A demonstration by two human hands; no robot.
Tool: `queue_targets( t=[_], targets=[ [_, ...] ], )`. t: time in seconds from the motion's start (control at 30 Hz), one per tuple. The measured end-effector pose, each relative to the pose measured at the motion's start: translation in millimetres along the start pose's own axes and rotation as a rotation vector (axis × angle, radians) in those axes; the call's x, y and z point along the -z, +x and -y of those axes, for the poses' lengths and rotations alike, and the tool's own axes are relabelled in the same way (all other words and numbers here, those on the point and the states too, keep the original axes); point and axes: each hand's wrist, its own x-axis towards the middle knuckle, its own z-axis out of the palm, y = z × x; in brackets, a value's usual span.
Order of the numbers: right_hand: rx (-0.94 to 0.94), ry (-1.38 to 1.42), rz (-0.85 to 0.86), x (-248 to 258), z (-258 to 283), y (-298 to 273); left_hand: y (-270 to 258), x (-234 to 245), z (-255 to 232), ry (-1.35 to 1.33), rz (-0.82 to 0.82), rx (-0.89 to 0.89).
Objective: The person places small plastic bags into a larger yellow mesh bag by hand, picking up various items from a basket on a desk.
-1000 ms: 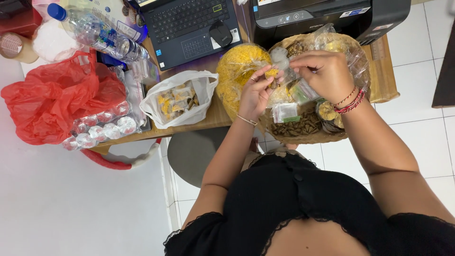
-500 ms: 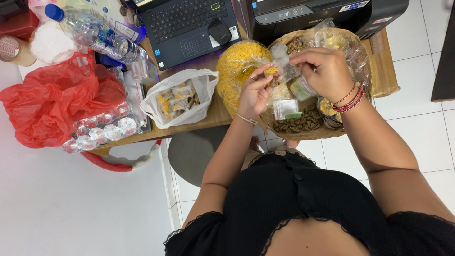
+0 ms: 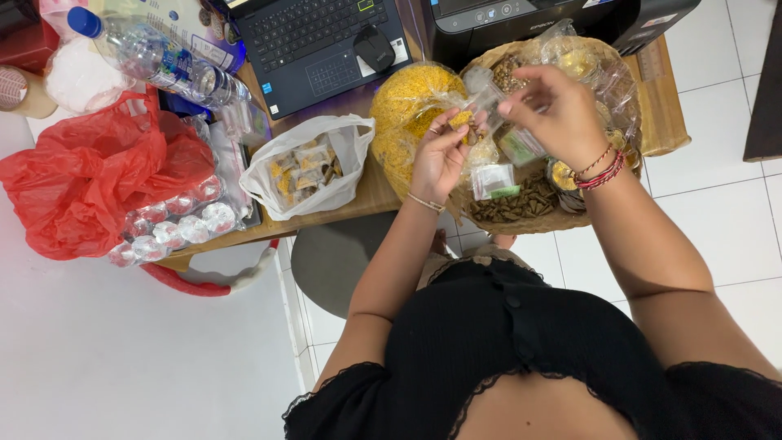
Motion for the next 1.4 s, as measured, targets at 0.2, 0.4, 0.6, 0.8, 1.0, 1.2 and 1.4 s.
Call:
queue_targets(
  t=[0.2,0.4,0.6,0.8,1.0,1.2,1.4],
  targets=[
    [0.090,0.100,-0.045,-6,8,-5,-5,-6,-11,0.138,-0.035,0.106],
    [-0.014,0.143,-0.158,-15,-14,6,-9,-6,-28,0.244,-0.121,0.051],
    [-0.017,-0.473,0.017,-91,-160,-6,-14,13,-46,0.270,-0.034,-0.037],
    [-0.276,-0.915,0.256,-171,-221,-40,-24,1,-50,0.264,-0.044,-0.075],
    [-0.297,-0.961,0.267,-181,-213,-48,-18,26,-45,0.261,-0.034,-0.070],
    [-0.383,-1.013,0.359,-181,-206,-44,-15,34,-44,0.234,-0.002,-0.056],
    [-0.392,-0.934,0.287,-141,-128,-41,-24,23,-46,0.257,0.029,-0.050]
  ],
)
